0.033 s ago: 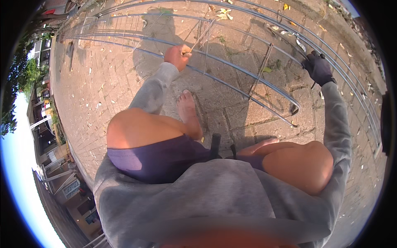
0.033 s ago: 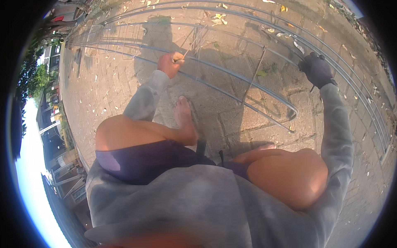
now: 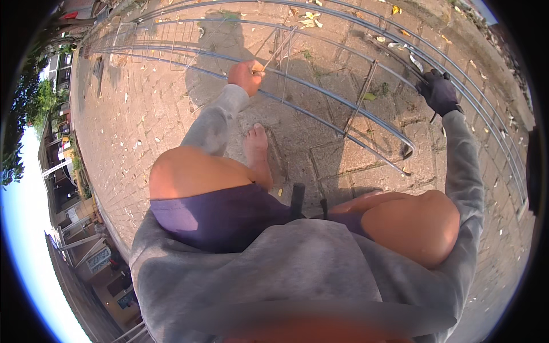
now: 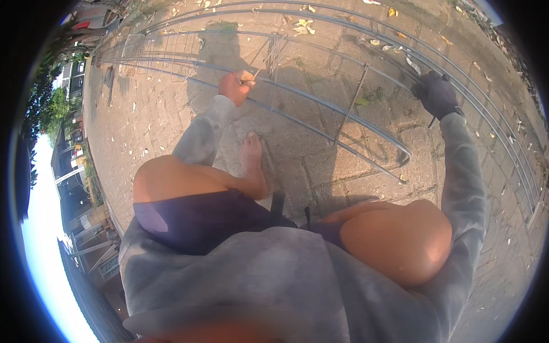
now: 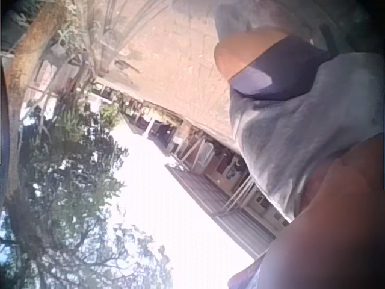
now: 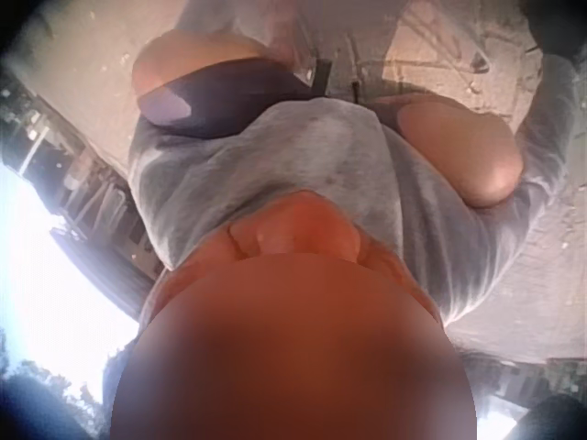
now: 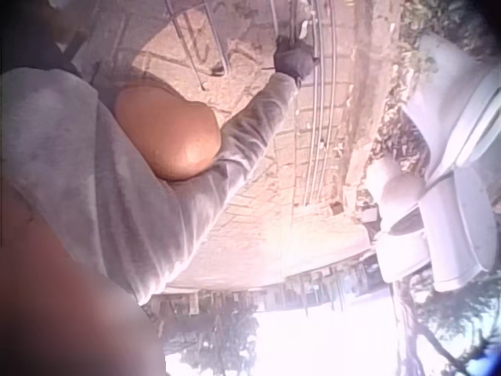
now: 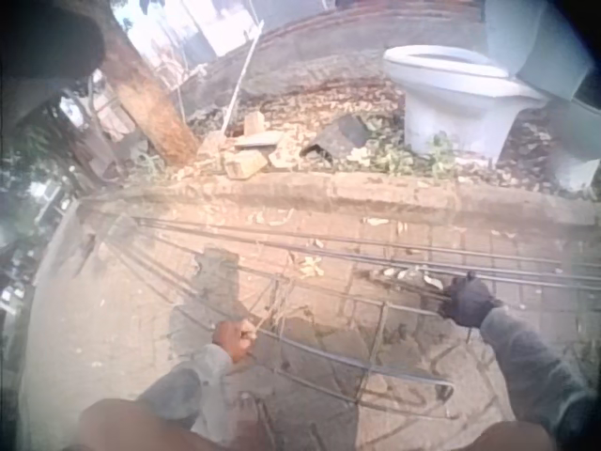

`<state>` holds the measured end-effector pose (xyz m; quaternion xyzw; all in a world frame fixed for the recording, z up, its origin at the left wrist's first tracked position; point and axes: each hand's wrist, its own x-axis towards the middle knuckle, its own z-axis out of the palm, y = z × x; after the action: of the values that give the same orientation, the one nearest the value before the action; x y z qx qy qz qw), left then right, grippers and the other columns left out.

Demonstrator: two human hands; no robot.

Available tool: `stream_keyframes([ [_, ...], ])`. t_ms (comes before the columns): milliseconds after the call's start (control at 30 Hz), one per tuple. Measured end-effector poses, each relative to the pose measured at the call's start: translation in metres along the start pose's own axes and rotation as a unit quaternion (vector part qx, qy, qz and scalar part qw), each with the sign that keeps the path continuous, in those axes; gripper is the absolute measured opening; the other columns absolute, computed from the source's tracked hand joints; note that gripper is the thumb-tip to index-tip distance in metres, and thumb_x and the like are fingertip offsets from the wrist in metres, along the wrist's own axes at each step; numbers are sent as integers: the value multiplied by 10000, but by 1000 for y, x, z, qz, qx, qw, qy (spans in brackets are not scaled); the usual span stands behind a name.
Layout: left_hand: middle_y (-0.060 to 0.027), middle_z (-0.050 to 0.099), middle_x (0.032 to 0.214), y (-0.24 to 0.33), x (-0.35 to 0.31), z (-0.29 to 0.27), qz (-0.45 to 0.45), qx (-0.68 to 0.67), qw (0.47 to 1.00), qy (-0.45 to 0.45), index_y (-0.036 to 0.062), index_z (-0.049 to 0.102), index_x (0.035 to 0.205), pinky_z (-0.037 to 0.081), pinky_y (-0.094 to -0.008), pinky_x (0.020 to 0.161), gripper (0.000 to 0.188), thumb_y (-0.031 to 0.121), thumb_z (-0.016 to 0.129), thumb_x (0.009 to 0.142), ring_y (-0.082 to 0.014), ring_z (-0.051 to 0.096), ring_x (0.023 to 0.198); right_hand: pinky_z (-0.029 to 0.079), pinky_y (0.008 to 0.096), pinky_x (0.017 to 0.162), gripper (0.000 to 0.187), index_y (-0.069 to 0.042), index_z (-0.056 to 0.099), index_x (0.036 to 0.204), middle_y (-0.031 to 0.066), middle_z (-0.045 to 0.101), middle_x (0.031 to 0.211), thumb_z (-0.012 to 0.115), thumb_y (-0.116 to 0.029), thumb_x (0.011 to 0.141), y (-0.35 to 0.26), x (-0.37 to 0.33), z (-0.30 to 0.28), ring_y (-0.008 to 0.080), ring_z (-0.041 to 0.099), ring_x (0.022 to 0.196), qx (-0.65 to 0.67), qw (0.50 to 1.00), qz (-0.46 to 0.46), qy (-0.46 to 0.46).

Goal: The person assembles a metal frame by hand, using pliers to twist wire ties at the intersections of metal rods. The person repeatedly positions the rods and secures them with wire ties.

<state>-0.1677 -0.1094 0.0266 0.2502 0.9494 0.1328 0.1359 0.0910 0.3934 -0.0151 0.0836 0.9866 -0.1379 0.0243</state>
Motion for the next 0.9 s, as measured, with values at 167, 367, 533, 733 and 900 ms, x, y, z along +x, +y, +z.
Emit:
stream_keyframes([
  [167, -129, 772, 989, -53, 10, -44, -128, 146, 979, 68, 155, 785, 982, 574, -454, 829, 185, 246, 759, 823, -343, 730, 950, 452, 494, 983, 345, -111, 731, 1130, 178, 680, 1080, 657, -378, 923, 9, -3, 2, 394, 641, 988, -64, 997, 44, 0],
  [367, -127, 773, 1013, -123, 53, -82, -146, 154, 970, 116, 159, 788, 981, 573, -453, 877, 195, 233, 762, 803, -349, 727, 978, 501, 516, 916, 465, -103, 761, 1073, 198, 734, 1125, 560, -498, 932, -16, 10, -38, 436, 674, 1044, -4, 968, 200, -148],
  [533, -171, 758, 993, -140, 63, -77, -106, 131, 981, 91, 96, 762, 987, 570, -474, 861, 233, 197, 787, 779, -370, 721, 963, 517, 475, 917, 414, -84, 759, 1068, 194, 732, 1146, 550, -430, 979, -57, -1, -75, 420, 672, 1081, -50, 970, 231, -61],
  [733, -156, 632, 1167, -109, 88, -97, 115, 181, 973, 81, 71, 647, 1221, 541, -498, 901, 506, 83, 819, 745, -371, 654, 1076, 526, 351, 744, 375, 5, 711, 1220, 200, 754, 987, 618, -278, 992, -127, -120, -107, 232, 699, 832, 210, 907, 349, 102],
  [900, -147, 697, 1103, -70, 101, -70, 285, -183, 906, -253, 55, 698, 1122, 567, -461, 831, 421, 142, 855, 741, -373, 691, 982, 519, 367, 733, 249, -67, 784, 1032, 125, 717, 879, 653, -272, 976, -286, -223, -127, 234, 666, 810, 388, 708, 584, 84],
])
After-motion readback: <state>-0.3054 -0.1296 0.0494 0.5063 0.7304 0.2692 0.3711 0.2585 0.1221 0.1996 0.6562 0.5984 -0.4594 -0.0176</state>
